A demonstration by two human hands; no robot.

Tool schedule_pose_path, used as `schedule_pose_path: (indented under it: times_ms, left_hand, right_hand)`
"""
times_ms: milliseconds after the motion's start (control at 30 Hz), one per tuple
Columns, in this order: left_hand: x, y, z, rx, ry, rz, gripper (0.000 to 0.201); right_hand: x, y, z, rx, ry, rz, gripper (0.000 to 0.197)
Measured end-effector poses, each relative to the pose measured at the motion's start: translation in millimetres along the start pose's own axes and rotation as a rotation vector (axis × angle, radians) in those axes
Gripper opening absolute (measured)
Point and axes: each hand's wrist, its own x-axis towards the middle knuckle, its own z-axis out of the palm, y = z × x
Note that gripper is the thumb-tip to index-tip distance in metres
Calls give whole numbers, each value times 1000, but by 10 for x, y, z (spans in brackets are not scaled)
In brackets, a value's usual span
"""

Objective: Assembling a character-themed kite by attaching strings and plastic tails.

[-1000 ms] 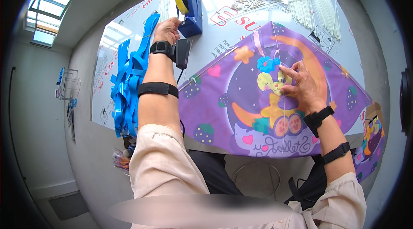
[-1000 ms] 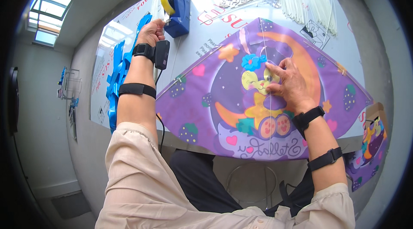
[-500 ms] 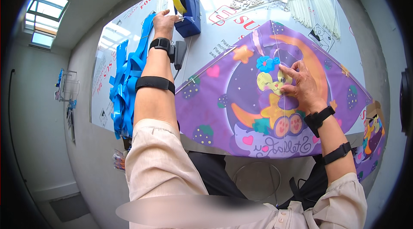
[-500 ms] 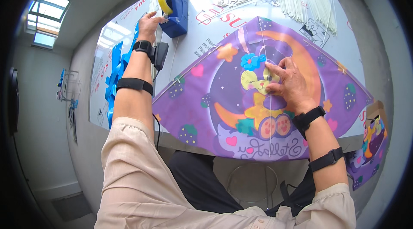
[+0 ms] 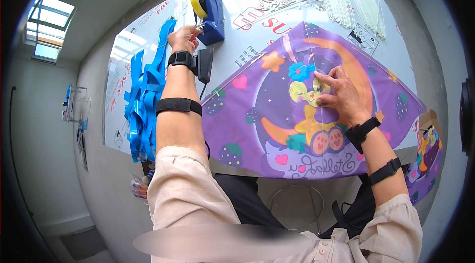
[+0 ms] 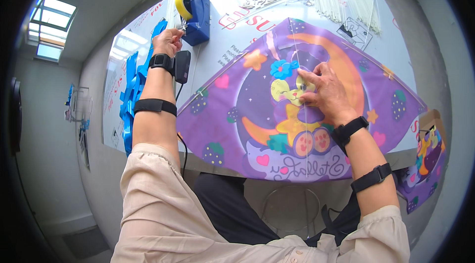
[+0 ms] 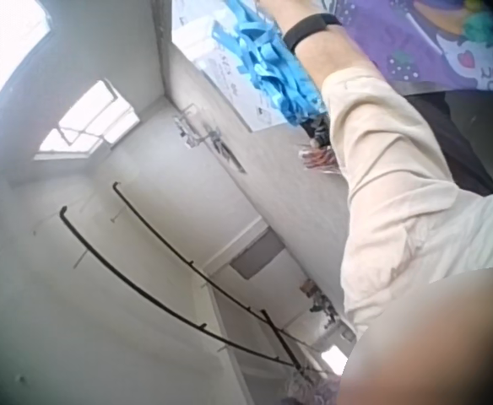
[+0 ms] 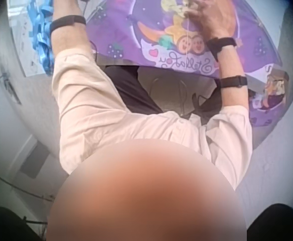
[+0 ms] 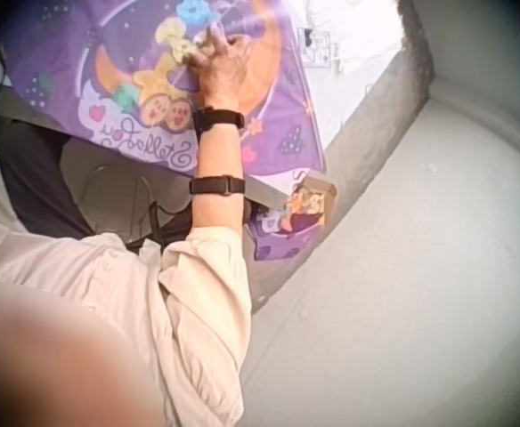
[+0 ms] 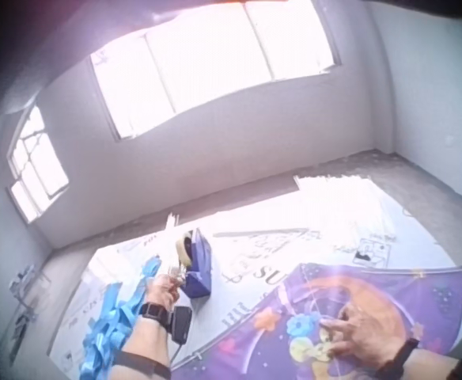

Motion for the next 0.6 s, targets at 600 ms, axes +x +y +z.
schedule_pose_path:
  times_ms: [600]
  left_hand:
    - [-1164, -440, 965, -221, -660, 1, 49]
  right_hand:
    - [40, 78, 16, -72, -15, -47, 61]
